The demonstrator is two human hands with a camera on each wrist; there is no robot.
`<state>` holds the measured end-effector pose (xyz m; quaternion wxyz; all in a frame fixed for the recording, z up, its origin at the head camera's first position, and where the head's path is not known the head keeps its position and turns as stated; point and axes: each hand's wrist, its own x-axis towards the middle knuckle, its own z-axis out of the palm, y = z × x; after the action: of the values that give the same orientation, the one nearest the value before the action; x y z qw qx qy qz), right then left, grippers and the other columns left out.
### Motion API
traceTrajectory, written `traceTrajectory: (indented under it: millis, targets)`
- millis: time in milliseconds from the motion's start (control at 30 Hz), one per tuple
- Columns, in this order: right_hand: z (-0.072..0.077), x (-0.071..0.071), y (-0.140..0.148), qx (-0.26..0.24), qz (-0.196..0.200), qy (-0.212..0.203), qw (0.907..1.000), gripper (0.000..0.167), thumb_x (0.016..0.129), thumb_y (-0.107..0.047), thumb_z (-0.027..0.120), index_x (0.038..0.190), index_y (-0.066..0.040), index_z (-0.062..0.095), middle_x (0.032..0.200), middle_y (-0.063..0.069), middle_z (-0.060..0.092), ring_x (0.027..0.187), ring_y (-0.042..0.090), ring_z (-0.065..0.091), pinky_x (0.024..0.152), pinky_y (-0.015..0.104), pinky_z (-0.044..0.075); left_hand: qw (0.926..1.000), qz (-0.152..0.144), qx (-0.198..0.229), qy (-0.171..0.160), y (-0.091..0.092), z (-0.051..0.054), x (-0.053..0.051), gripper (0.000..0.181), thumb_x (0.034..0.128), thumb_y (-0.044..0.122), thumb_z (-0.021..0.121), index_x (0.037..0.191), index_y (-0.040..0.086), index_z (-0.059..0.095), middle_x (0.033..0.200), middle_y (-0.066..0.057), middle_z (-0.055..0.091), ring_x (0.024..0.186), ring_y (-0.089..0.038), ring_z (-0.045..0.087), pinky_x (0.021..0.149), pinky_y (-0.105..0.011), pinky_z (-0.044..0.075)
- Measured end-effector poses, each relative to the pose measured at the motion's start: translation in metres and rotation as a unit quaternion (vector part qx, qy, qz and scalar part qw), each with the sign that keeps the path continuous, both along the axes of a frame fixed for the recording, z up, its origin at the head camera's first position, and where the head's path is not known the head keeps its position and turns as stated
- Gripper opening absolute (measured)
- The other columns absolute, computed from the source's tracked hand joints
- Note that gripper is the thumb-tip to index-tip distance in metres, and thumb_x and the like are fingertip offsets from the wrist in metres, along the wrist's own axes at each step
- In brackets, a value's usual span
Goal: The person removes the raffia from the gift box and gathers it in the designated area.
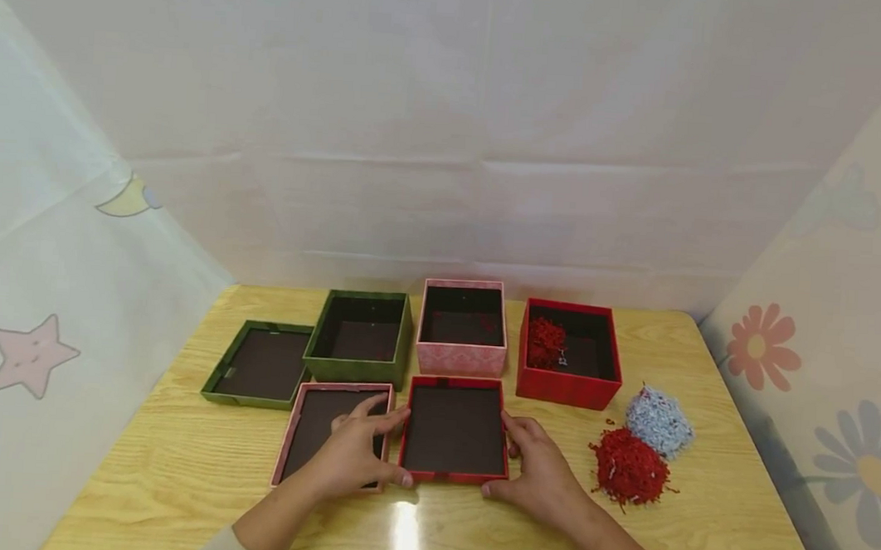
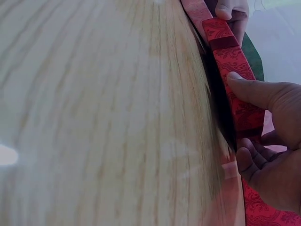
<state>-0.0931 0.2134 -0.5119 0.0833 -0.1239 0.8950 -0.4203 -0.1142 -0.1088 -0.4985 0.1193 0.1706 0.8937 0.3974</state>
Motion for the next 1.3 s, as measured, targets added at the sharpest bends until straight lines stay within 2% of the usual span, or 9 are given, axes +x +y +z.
traceTrajectory:
  millis: [233,333,567,867,1133,1300]
  targets:
    - [0.001,-0.002,-0.002,0.019,-0.012,-0.023,0.9995,0.113,0.065,-0.036,0.101,0.157,-0.004,0.044,0.135,0.001,0.054,0.098,0.018,0.053,0.073,0.025,0.046,0.9997,-0.006,-0.022,0.007,0.003,0.001,-0.001,0.102,0.0644,0.052,0.094,0.15,0.01,0.057,0.149,-0.001,0.058,0.158,-0.029,0.009,0.11,-0.068,0.0]
    - [0.001,-0.002,-0.003,0.023,-0.016,-0.029,0.9992,0.114,0.064,-0.037,0.101,0.158,-0.006,0.044,0.138,0.001,0.053,0.1,0.017,0.054,0.076,0.027,0.048,0.9988,-0.01,-0.044,0.018,0.004,0.004,-0.001,0.102,0.0643,0.051,0.095,0.149,0.009,0.057,0.149,-0.002,0.058,0.159,-0.032,0.008,0.111,-0.067,0.0]
    - [0.001,0.0,-0.001,0.023,0.004,-0.021,0.9995,0.115,0.067,-0.042,0.099,0.159,-0.004,0.041,0.144,0.005,0.052,0.106,0.016,0.057,0.088,0.032,0.053,0.9936,-0.017,-0.105,0.038,0.005,0.013,-0.002,0.102,0.0651,0.054,0.094,0.149,0.01,0.058,0.154,-0.002,0.054,0.158,-0.034,0.012,0.111,-0.069,0.008]
    - [0.004,0.002,0.002,0.015,0.008,-0.002,0.9998,0.113,0.068,-0.043,0.098,0.159,-0.007,0.042,0.143,0.002,0.053,0.105,0.018,0.057,0.089,0.034,0.052,0.9959,-0.007,-0.082,0.039,0.006,0.023,0.0,0.103,0.067,0.057,0.092,0.153,0.013,0.054,0.158,-0.008,0.048,0.157,-0.038,0.015,0.111,-0.069,0.009]
    - [0.01,0.001,0.006,0.013,0.015,0.011,0.9998,0.11,0.07,-0.045,0.097,0.159,-0.011,0.042,0.14,0.004,0.053,0.103,0.021,0.054,0.075,0.027,0.046,0.9968,-0.002,-0.06,0.053,0.007,0.028,0.0,0.095,0.0714,0.051,0.093,0.152,0.016,0.056,0.161,-0.002,0.045,0.157,-0.035,0.016,0.112,-0.066,0.007]
    - [0.013,-0.001,0.007,-0.003,0.014,0.009,0.9999,0.108,0.071,-0.041,0.097,0.16,-0.013,0.042,0.138,0.004,0.053,0.099,0.023,0.054,0.066,0.025,0.047,0.9971,0.007,-0.05,0.057,0.009,0.032,-0.001,0.092,0.0723,0.05,0.093,0.151,0.021,0.057,0.161,0.003,0.044,0.157,-0.031,0.017,0.113,-0.063,0.006]
